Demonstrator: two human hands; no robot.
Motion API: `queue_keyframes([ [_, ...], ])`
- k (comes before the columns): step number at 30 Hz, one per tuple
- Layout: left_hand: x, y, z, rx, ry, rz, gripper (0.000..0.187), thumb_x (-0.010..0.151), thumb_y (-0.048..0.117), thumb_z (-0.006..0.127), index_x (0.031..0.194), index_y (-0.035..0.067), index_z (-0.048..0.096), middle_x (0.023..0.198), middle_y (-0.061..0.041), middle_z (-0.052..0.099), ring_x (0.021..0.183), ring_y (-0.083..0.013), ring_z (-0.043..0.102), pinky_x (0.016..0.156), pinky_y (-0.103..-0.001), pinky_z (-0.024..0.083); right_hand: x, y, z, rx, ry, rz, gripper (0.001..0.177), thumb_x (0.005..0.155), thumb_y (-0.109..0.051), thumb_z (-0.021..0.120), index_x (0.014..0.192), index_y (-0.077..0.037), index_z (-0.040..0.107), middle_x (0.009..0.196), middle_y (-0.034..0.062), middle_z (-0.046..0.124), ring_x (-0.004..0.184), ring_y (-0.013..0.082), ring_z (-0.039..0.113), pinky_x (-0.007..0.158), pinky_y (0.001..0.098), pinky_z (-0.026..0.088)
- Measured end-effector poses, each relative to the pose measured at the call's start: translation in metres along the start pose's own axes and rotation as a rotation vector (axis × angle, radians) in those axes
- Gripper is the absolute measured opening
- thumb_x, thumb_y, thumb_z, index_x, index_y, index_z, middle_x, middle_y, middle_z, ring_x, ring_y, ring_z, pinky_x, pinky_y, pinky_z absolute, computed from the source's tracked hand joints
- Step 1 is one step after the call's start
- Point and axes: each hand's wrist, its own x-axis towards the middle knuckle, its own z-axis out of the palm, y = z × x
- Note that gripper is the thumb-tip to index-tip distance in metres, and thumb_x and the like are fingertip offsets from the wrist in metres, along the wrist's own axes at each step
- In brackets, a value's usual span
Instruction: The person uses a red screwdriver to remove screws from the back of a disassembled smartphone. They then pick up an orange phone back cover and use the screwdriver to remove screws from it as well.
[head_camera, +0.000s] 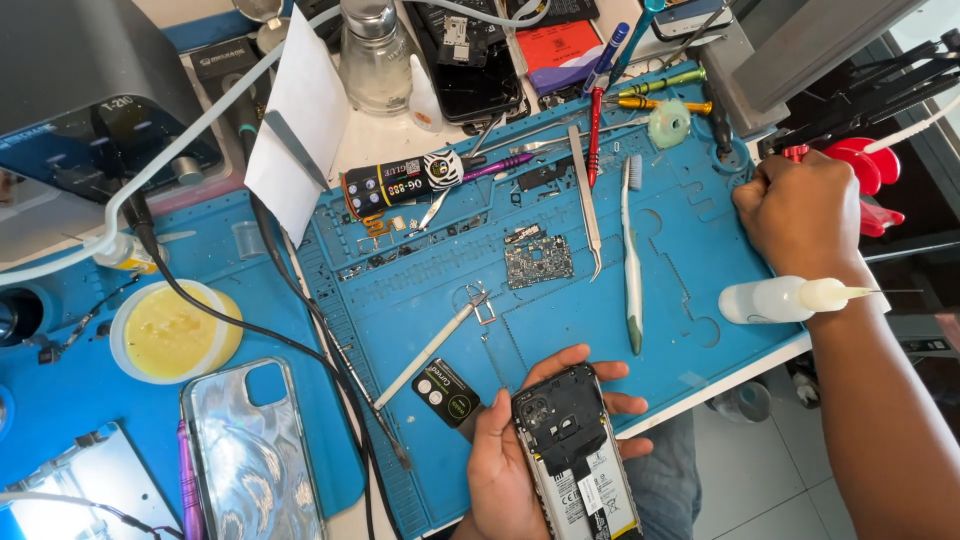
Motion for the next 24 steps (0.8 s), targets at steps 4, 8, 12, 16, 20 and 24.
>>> queue_keyframes([
  [4,-0.001,0.0,0.0,-0.001,-0.004,-0.002,0.076,0.092,0.05,0.039,0.146,-0.004,0.045,0.139,-0.034,0.049,0.114,-0.0467,0.056,0.089,-0.062,0.053,0.001,-0.005,-0.006,-0.003,-0.005,0.006,0.018,0.095,-0.018,0.06,0.082,-0.008,0.067,0.067,0.009,0.06,0.07,0.0254,0.059,0.054,0.0375,0.047],
  [8,-0.001,0.0,0.005,0.035,0.026,0.024,0.076,0.091,0.05,0.038,0.143,-0.004,0.048,0.137,-0.034,0.052,0.112,-0.0465,0.058,0.086,-0.062,0.054,0.0,-0.008,-0.004,0.115,0.039,0.042,0.017,0.095,-0.014,0.062,0.087,-0.001,0.07,0.069,0.0162,0.059,0.067,0.0306,0.056,0.053,0.043,0.045],
  [12,-0.001,0.0,0.004,-0.003,0.045,0.027,0.077,0.09,0.049,0.04,0.143,-0.006,0.048,0.137,-0.036,0.052,0.111,-0.0481,0.058,0.085,-0.062,0.055,-0.005,-0.013,-0.011,0.119,0.026,0.068,0.017,0.096,-0.013,0.06,0.087,-0.002,0.069,0.069,0.0138,0.059,0.067,0.0261,0.054,0.055,0.04,0.044],
  [16,-0.002,0.002,0.002,-0.008,0.025,-0.003,0.077,0.09,0.049,0.041,0.144,-0.005,0.047,0.138,-0.035,0.05,0.112,-0.0471,0.057,0.087,-0.061,0.054,-0.011,-0.012,-0.006,0.169,0.104,0.058,0.012,0.098,-0.007,0.061,0.095,0.001,0.07,0.071,0.0144,0.054,0.065,0.0275,0.05,0.055,0.0414,0.04],
  [20,-0.001,0.001,0.0,-0.01,0.001,-0.018,0.078,0.09,0.051,0.042,0.145,-0.005,0.046,0.139,-0.035,0.049,0.115,-0.048,0.056,0.088,-0.061,0.054,-0.012,-0.011,-0.007,0.246,0.086,0.102,0.012,0.097,-0.004,0.057,0.098,0.002,0.068,0.074,0.0168,0.054,0.068,0.0304,0.048,0.058,0.0445,0.039],
  [24,-0.001,0.001,0.0,-0.003,-0.001,-0.013,0.076,0.091,0.049,0.041,0.144,-0.004,0.047,0.139,-0.035,0.049,0.113,-0.0474,0.056,0.087,-0.06,0.054,-0.023,-0.015,-0.028,0.279,0.162,0.105,0.012,0.1,-0.006,0.06,0.099,0.004,0.068,0.083,0.0157,0.053,0.074,0.028,0.049,0.061,0.0423,0.042],
])
